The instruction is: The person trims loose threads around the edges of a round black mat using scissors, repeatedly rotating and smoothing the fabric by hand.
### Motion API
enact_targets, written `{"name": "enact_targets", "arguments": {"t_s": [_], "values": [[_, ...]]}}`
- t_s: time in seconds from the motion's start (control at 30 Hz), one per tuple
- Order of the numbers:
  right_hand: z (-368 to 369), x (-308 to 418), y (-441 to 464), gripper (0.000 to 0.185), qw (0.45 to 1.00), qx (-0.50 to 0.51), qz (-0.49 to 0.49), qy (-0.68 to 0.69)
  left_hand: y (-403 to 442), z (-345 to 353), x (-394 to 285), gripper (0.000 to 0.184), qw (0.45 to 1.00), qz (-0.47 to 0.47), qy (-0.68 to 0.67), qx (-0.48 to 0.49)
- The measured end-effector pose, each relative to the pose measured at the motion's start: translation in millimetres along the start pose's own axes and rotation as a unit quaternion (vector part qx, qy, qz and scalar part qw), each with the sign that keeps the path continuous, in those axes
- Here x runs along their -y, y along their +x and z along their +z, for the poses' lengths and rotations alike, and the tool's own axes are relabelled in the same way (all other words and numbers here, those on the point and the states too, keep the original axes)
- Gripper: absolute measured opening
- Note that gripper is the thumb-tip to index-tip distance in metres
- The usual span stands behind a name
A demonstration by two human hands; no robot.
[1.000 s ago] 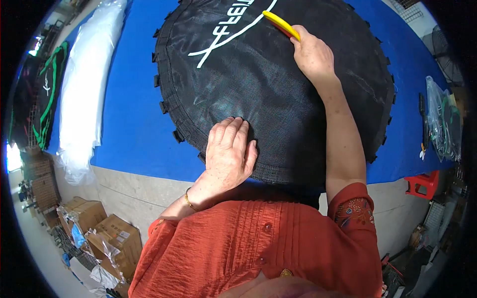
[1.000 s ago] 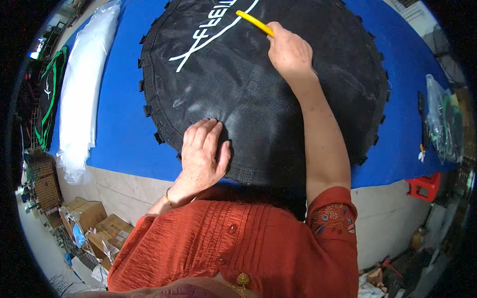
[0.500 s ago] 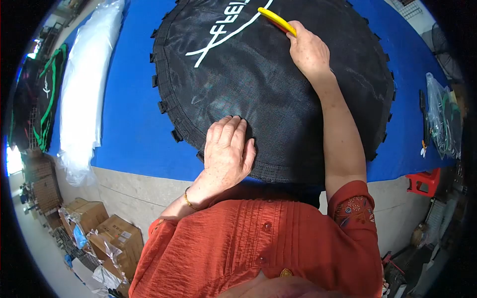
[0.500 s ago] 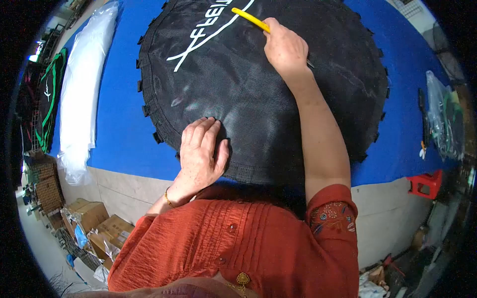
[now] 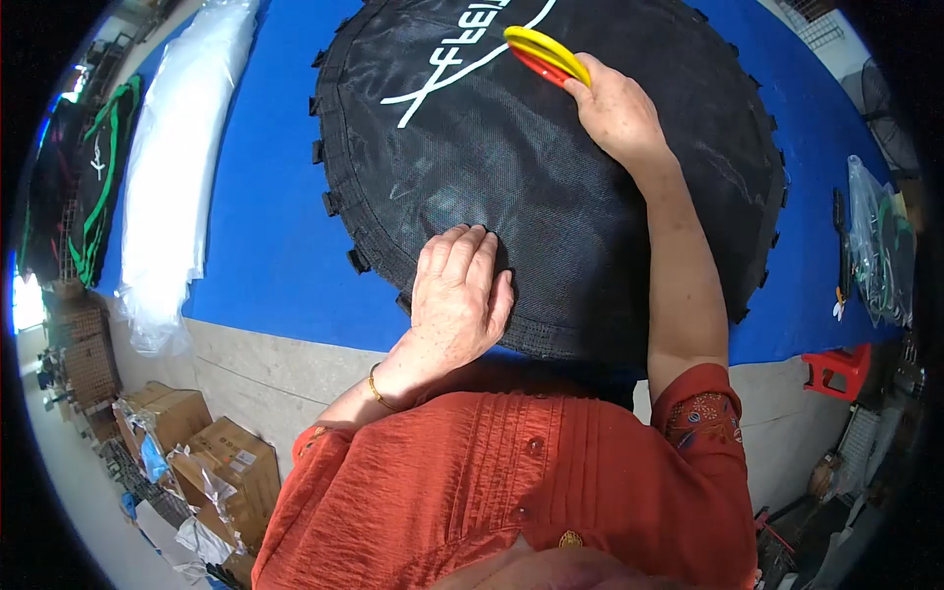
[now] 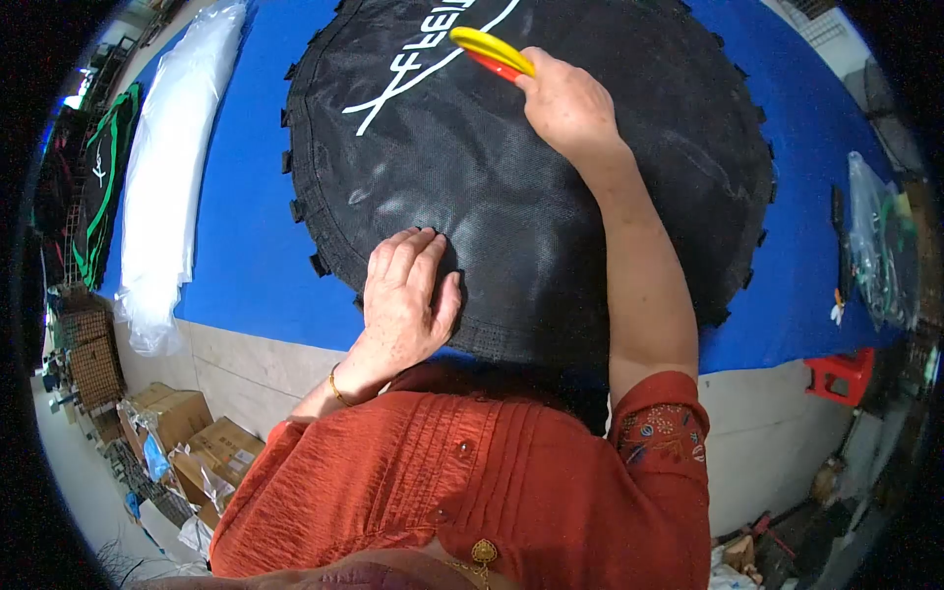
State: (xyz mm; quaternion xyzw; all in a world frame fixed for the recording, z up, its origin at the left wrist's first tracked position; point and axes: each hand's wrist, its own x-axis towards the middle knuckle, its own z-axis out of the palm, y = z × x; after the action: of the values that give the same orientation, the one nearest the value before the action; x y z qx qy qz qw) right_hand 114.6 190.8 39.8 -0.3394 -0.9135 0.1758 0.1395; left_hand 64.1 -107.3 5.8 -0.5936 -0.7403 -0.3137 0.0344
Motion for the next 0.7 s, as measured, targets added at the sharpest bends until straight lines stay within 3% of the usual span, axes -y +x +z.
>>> {"name": "enact_targets", "arguments": {"t_s": [0.13, 0.23, 0.33, 0.53, 0.63, 0.7], "values": [[-11, 3, -7, 0.033, 0.996, 0.042, -0.058, 0.046, 0, 1, 1, 0.048, 1.000, 0.003, -0.003, -0.003], [-12, 7, -8, 0.038, 0.997, 0.062, -0.049, 0.026, -1, 1, 1, 0.048, 1.000, 0.001, -0.004, -0.007], [6, 2, -6, 0.038, 0.993, 0.028, -0.074, 0.082, -1, 1, 0, 0.048, 1.000, 0.001, -0.004, -0.007], [-10, 22, -13, 0.033, 0.995, 0.079, -0.065, 0.021, 0, 0, 0, 0.048, 1.000, -0.004, -0.007, -0.007], [13, 16, -9, 0.031, 0.997, -0.001, -0.072, 0.017, -1, 1, 0, 0.048, 1.000, -0.001, 0.002, -0.003], [6, 17, -9, 0.030, 0.997, 0.015, -0.079, 0.003, -2, 1, 1, 0.048, 1.000, -0.001, 0.004, -0.002]]}}
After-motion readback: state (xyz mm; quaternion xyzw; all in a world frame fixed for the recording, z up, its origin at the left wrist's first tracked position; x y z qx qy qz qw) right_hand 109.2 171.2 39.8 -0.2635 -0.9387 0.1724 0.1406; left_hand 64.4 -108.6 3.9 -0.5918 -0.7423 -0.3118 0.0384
